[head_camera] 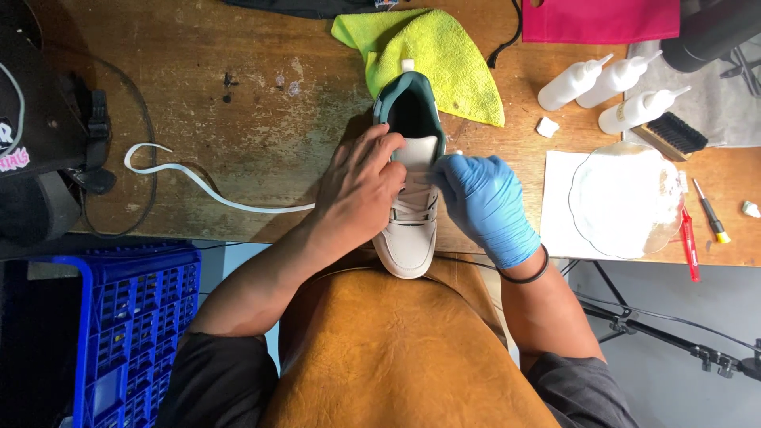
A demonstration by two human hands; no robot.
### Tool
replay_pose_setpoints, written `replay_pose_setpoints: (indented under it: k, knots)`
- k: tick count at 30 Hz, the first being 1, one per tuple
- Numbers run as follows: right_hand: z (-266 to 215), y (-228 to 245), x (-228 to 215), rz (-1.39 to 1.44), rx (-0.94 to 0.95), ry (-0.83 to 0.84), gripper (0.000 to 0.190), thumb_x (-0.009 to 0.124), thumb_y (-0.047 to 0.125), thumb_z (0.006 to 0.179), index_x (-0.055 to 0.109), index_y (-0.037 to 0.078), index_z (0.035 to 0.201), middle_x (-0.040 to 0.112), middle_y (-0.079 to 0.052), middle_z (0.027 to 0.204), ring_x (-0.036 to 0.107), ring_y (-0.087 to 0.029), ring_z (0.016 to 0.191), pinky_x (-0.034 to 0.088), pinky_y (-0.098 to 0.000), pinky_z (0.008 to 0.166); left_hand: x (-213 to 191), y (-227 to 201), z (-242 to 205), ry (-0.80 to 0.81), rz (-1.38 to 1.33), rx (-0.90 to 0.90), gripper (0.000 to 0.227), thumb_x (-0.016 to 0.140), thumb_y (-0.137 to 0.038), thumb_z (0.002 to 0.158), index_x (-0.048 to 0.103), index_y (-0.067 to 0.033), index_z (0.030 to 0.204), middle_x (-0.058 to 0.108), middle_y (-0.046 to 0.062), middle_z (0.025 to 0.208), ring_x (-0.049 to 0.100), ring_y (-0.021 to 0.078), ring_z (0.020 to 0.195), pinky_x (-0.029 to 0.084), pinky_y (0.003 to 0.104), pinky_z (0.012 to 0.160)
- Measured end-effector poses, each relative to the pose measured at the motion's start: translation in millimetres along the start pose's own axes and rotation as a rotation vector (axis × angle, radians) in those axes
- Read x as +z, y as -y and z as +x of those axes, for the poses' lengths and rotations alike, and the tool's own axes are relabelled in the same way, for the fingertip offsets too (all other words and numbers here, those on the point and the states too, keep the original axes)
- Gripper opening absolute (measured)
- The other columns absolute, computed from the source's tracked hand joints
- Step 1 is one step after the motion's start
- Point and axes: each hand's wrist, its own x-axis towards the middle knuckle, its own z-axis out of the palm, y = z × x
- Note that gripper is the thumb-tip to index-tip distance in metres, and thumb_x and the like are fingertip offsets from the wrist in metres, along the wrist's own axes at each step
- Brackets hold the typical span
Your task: The person laces a white sneaker that is resting on their lap. They thread the white laces through the eyelets using both hands, pulling them tight and adjusting the tension to create a neat pattern.
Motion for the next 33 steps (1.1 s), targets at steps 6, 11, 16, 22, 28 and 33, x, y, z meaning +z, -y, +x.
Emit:
replay_pose_setpoints:
  k: [6, 11, 16, 22, 28, 33]
  knots:
    - [-27.8, -62.7, -17.0, -0.154, 0.221, -0.099, 0.008, 0.068, 0.004, 0.102, 0.065, 0.01, 0.106, 0.065, -0.016, 0.076, 0.069, -0.045, 0.074, 0.054, -0.0555, 0.066, 7.3, 18.4, -1.6, 0.049, -0.089, -0.012, 0.015, 0.067, -0.01, 0.093, 0.062, -0.0028, 0.08, 0.06, 0.013, 0.128, 0.052, 0.0366, 0.135, 0.047, 0.056, 0.099]
    - [-50.7, -91.0, -49.6, -0.255, 0.403, -0.22, 0.008, 0.066, 0.009, 0.116, 0.06, 0.009, 0.111, 0.07, -0.011, 0.088, 0.068, -0.039, 0.078, 0.05, -0.0467, 0.069, 17.9, 31.2, -5.6, -0.042, -0.094, 0.11, 0.014, 0.067, -0.009, 0.094, 0.057, -0.0055, 0.085, 0.058, 0.012, 0.129, 0.052, 0.035, 0.134, 0.044, 0.051, 0.107]
    - [-53.8, -89.9, -50.9, -0.337, 0.428, -0.29, 0.016, 0.065, 0.015, 0.122, 0.061, 0.009, 0.108, 0.067, -0.01, 0.083, 0.061, -0.036, 0.068, 0.042, -0.0449, 0.057, 13.4, 29.8, -5.7, -0.094, -0.061, 0.168, 0.008, 0.062, -0.005, 0.095, 0.059, -0.0056, 0.088, 0.059, 0.013, 0.127, 0.054, 0.0357, 0.131, 0.044, 0.047, 0.11]
    - [-45.3, -61.1, -62.6, -0.031, 0.421, -0.145, 0.019, 0.059, 0.018, 0.121, 0.06, 0.004, 0.108, 0.071, -0.012, 0.085, 0.065, -0.035, 0.07, 0.048, -0.0434, 0.062, 2.8, 21.2, -6.1, -0.008, -0.187, 0.049, 0.052, 0.088, -0.011, 0.074, 0.054, -0.0074, 0.113, 0.054, 0.008, 0.126, 0.048, 0.0326, 0.136, 0.041, 0.044, 0.114]
    - [-70.6, -70.9, -60.5, 1.622, 0.634, -0.116, 0.052, 0.057, 0.047, 0.09, 0.024, 0.019, 0.06, 0.015, 0.005, 0.043, 0.022, -0.013, 0.03, 0.031, -0.036, 0.041, 5.0, 17.9, -7.0, -0.044, -0.189, 0.051, 0.049, 0.085, -0.013, 0.078, 0.055, -0.0052, 0.116, 0.055, 0.01, 0.128, 0.047, 0.034, 0.137, 0.04, 0.045, 0.116]
    - [-68.7, -55.6, -66.8, 1.947, 0.162, -0.017, 0.035, 0.075, 0.026, 0.09, 0.046, 0.019, 0.072, 0.049, 0.004, 0.049, 0.044, -0.013, 0.039, 0.034, -0.0309, 0.044, 26.8, 19.7, -6.2, -0.113, -0.179, 0.053, 0.072, 0.089, -0.025, 0.078, 0.049, -0.0077, 0.135, 0.05, 0.016, 0.127, 0.044, 0.0402, 0.137, 0.038, 0.051, 0.12]
